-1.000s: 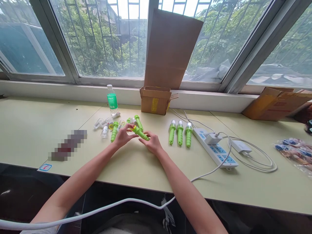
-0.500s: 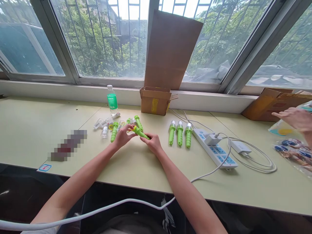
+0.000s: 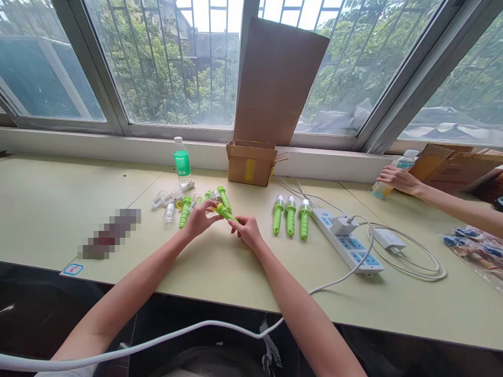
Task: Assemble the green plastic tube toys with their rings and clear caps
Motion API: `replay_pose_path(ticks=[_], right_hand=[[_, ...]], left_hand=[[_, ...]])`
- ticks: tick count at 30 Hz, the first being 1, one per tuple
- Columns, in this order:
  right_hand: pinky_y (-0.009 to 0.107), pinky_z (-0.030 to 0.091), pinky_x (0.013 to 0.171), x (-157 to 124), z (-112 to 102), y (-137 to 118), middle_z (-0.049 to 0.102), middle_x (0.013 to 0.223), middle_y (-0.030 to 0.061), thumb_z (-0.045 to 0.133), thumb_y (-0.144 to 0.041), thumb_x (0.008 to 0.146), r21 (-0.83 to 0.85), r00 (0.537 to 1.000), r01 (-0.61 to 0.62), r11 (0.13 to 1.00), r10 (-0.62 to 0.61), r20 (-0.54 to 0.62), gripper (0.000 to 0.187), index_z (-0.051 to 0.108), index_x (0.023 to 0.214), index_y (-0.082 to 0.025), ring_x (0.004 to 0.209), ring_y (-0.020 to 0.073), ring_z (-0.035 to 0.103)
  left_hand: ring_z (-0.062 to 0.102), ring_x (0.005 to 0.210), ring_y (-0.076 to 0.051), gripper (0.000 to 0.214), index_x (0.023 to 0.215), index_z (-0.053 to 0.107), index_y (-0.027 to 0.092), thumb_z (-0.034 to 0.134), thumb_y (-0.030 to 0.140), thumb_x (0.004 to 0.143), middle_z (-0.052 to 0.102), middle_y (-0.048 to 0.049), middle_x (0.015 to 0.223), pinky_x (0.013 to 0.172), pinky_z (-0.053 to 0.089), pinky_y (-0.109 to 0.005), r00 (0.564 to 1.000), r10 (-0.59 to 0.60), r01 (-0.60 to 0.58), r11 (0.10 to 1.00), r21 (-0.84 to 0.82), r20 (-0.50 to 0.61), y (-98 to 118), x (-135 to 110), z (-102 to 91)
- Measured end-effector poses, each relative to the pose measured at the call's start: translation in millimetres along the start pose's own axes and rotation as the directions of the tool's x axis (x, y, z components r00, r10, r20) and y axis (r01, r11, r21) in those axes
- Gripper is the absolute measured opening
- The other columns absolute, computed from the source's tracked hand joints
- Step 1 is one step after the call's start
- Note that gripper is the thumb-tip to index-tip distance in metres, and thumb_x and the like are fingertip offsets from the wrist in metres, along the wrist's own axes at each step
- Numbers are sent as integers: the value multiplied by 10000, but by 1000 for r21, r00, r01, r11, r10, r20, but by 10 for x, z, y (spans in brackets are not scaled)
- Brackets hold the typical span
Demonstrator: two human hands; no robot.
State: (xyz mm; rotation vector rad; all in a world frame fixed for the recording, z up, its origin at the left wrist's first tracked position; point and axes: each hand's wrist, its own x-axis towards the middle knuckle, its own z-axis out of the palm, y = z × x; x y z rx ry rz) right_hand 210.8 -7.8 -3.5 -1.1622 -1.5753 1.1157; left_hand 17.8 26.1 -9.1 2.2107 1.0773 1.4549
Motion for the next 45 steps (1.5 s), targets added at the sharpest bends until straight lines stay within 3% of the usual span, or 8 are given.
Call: replay_pose_path(ticks=[7,19,24,27,30,34,38,45], right_hand=[[228,297,366,18,-8,47,623,552,8,660,-458,676,43,999,-43,998,43,17,369,656,871,-145,366,81,389],[240,291,370,54,-56,42,643,592,23,609,-520,703,105,988,-108,989,95,120,368,634,781,-161,377,97,424],[248,331,455,42,-10,55,554,507,2,494,-526,788,-193,999,28,981,-19,47,398,623,683,-165,430,115,447],[246,330,517,43,38,82,544,543,8,444,-489,826,-453,979,141,880,-191,-67,384,600,658,-180,524,134,473],[244,334,543,43,51,96,572,605,13,401,-450,852,-548,967,153,823,-239,-90,353,583,692,-194,555,136,477],[242,337,527,37,25,99,547,527,2,404,-430,853,-492,975,130,861,-202,-95,351,553,641,-194,489,124,454],[239,324,442,41,14,100,545,490,-3,413,-483,848,-267,994,67,961,-87,-65,387,571,667,-180,392,103,415],[217,293,363,35,6,64,593,550,-13,699,-505,637,-148,1000,21,989,-22,-10,415,635,873,-169,361,77,395]], left_hand=[[653,895,-191,296,877,503,190,735,196,693,646,-35,919,722,586,-347,999,41,-41,999,27,-4,-10,-4,1],[650,826,-167,301,931,510,191,719,200,715,650,-46,953,712,574,-333,996,86,-85,992,92,-8,-18,-14,5],[651,839,-188,270,899,518,194,718,210,718,657,-39,923,708,552,-345,997,82,-80,983,165,-4,-55,-49,-1],[651,881,-202,263,883,527,195,725,223,712,659,-42,932,736,541,-349,997,77,-72,977,202,-12,-58,-55,-14],[651,890,-207,247,877,538,196,720,258,722,662,-39,924,737,536,-343,996,80,-71,969,236,-30,-27,-55,-23],[656,825,-203,256,878,543,202,709,333,734,668,-30,886,711,536,-348,997,80,-72,962,264,-20,24,-56,-28],[643,913,-205,318,916,519,202,723,345,718,662,-47,971,774,538,-360,996,87,-88,975,202,11,27,-45,-16],[646,859,-206,358,950,498,198,740,285,701,655,-51,962,728,538,-358,995,89,-95,971,222,36,5,-54,-2]])
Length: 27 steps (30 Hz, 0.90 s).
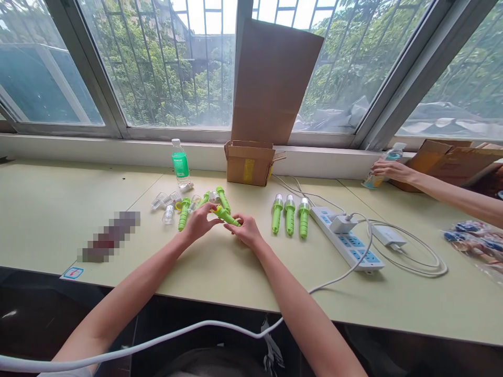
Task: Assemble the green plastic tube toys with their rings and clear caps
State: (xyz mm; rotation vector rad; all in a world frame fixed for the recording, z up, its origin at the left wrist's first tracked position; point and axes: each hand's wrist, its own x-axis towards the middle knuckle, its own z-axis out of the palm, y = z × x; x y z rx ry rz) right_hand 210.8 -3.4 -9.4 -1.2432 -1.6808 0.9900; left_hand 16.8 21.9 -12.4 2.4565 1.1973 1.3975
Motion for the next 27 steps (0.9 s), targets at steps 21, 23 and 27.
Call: replay_pose_path(ticks=[21,23,27], right_hand=[[229,322,383,13,-44,18,580,508,-15,674,-479,653,87,998,-61,994,59,31,334,645,744,-159,361,83,417],[231,324,376,10,-44,13,583,510,-11,665,-489,661,91,997,-66,994,63,37,344,638,747,-157,356,85,418],[223,311,347,5,-33,-3,595,533,-15,653,-500,678,78,997,-58,995,55,47,371,608,836,-167,334,77,395]], left_hand=[[646,961,-229,280,906,474,193,697,203,738,657,-74,1037,759,539,-371,999,35,-35,999,-13,19,30,3,-2],[645,967,-230,264,892,480,195,695,209,740,660,-71,1036,770,539,-380,1000,31,-31,999,-11,3,34,1,0],[644,956,-230,262,930,494,198,684,234,754,663,-61,980,759,540,-378,999,35,-35,999,-5,-13,30,1,-2]])
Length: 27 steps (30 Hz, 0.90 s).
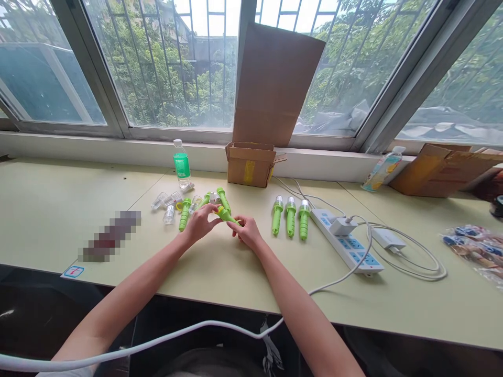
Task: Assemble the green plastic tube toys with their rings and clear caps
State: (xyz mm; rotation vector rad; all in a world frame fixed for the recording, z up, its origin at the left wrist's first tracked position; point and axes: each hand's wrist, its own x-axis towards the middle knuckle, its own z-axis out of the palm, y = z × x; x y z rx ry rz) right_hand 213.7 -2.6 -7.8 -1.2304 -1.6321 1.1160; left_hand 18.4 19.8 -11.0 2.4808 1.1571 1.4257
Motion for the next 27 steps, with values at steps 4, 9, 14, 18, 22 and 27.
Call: replay_pose_path(ticks=[4,9,14,18,22,27], right_hand=[[214,297,322,3,18,-9,603,571,-35,722,-498,601,-35,1000,2,999,-3,-20,442,539,874,-202,335,72,383],[234,317,367,6,34,10,576,616,-30,693,-527,625,-70,997,52,996,-56,-51,379,536,741,-202,390,78,401],[241,330,485,16,42,47,517,572,-23,605,-509,723,-254,975,157,954,-191,-114,328,652,794,-192,519,115,436],[241,317,512,14,32,53,526,581,-12,509,-507,795,-393,965,167,904,-232,-122,354,673,780,-193,544,124,452],[244,303,503,8,21,45,500,532,-12,481,-508,810,-419,972,156,894,-213,-94,391,606,629,-185,508,114,425],[245,299,494,5,13,32,480,491,-18,496,-504,806,-364,975,172,915,-211,-70,409,554,560,-183,472,104,404]], left_hand=[[642,927,-220,328,977,488,201,703,219,730,651,-58,977,736,542,-367,1000,6,-6,1000,-4,21,-22,0,0],[632,961,-223,277,948,484,200,678,183,750,645,-66,1022,759,540,-379,1000,20,-20,1000,-3,14,-27,-4,5],[627,990,-221,232,913,500,198,675,214,762,653,-70,1031,790,538,-382,1000,31,-31,999,28,1,-11,-7,-14],[634,956,-225,255,939,519,202,687,259,756,655,-64,979,778,538,-386,1000,-2,3,999,36,-24,5,0,-21],[623,980,-234,368,973,500,197,738,259,699,640,-65,1005,782,533,-388,1000,-8,8,1000,-1,24,1,6,1],[630,956,-227,294,912,499,198,716,258,723,645,-66,1015,762,537,-379,999,-19,19,1000,13,37,2,2,19]])
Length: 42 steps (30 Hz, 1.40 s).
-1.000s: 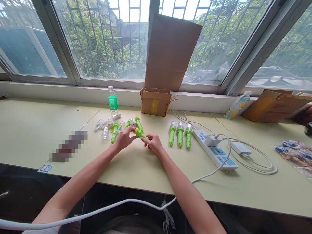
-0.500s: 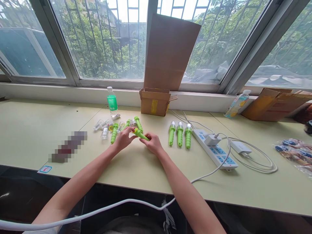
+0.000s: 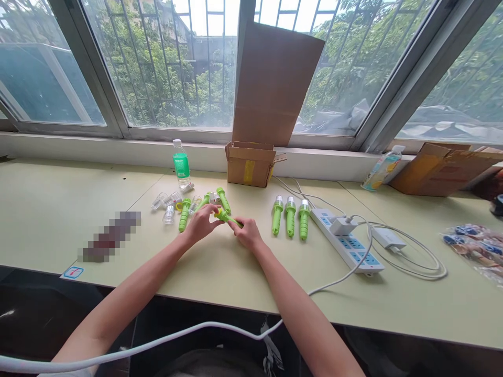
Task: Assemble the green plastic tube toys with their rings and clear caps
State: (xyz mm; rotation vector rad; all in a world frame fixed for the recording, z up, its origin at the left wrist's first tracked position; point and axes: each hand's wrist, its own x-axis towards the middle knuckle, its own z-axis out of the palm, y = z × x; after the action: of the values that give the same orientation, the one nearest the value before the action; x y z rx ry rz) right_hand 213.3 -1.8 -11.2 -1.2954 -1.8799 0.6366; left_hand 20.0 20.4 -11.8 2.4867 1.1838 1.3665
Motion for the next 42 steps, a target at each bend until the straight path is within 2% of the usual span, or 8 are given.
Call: replay_pose_path(ticks=[5,10,14,16,20,29,37,42], right_hand=[[245,290,460,2,-3,10,478,452,-12,488,-538,807,90,999,-44,995,43,7,455,575,544,-177,426,96,378],[239,300,399,1,8,-3,619,559,6,529,-580,768,239,988,-148,960,132,79,440,655,866,-169,361,87,385],[228,327,413,-2,26,-22,631,591,5,676,-537,653,264,990,-134,955,120,68,449,628,910,-172,414,98,452],[226,334,414,-3,31,-26,637,622,6,700,-518,630,272,991,-132,953,121,57,440,610,895,-178,430,98,460],[232,314,377,-5,28,-29,628,668,1,652,-528,673,267,989,-146,953,137,52,379,607,824,-183,379,74,406],[233,333,413,-3,14,7,578,555,-6,606,-485,735,297,986,-152,943,124,112,317,603,684,-172,395,88,431],[238,333,401,6,13,27,600,560,2,609,-498,732,295,982,-168,941,133,135,333,629,723,-166,374,93,442],[235,329,376,4,5,19,605,562,7,602,-502,737,322,979,-179,930,137,150,338,628,734,-165,358,91,436]], left_hand=[[627,972,-228,242,887,512,200,692,286,751,652,-61,994,776,538,-382,999,10,-10,1000,11,-31,23,0,-14],[618,1003,-235,303,958,502,198,702,269,742,645,-67,1008,793,537,-392,1000,7,-8,1000,-17,-25,18,7,-20],[616,1014,-236,289,967,497,195,688,216,751,650,-67,1020,789,540,-392,1000,4,-4,1000,-14,-21,8,7,-21],[613,1025,-236,255,941,503,195,680,217,759,652,-67,1029,805,536,-396,1000,11,-11,1000,-14,-25,3,3,-22],[614,1029,-233,207,891,517,196,677,228,764,651,-67,1039,823,530,-397,999,15,-16,1000,-11,-37,-1,-5,-22],[627,951,-221,400,1022,488,200,727,289,714,631,-63,1026,800,535,-392,1000,3,-2,999,-33,22,-9,13,-12],[622,966,-236,344,921,486,196,742,233,695,640,-54,1004,781,529,-383,1000,-15,16,1000,-17,24,0,14,-26],[624,954,-234,368,970,489,196,734,256,703,629,-60,1010,780,530,-385,999,6,-5,1000,-15,46,-5,16,-37]])
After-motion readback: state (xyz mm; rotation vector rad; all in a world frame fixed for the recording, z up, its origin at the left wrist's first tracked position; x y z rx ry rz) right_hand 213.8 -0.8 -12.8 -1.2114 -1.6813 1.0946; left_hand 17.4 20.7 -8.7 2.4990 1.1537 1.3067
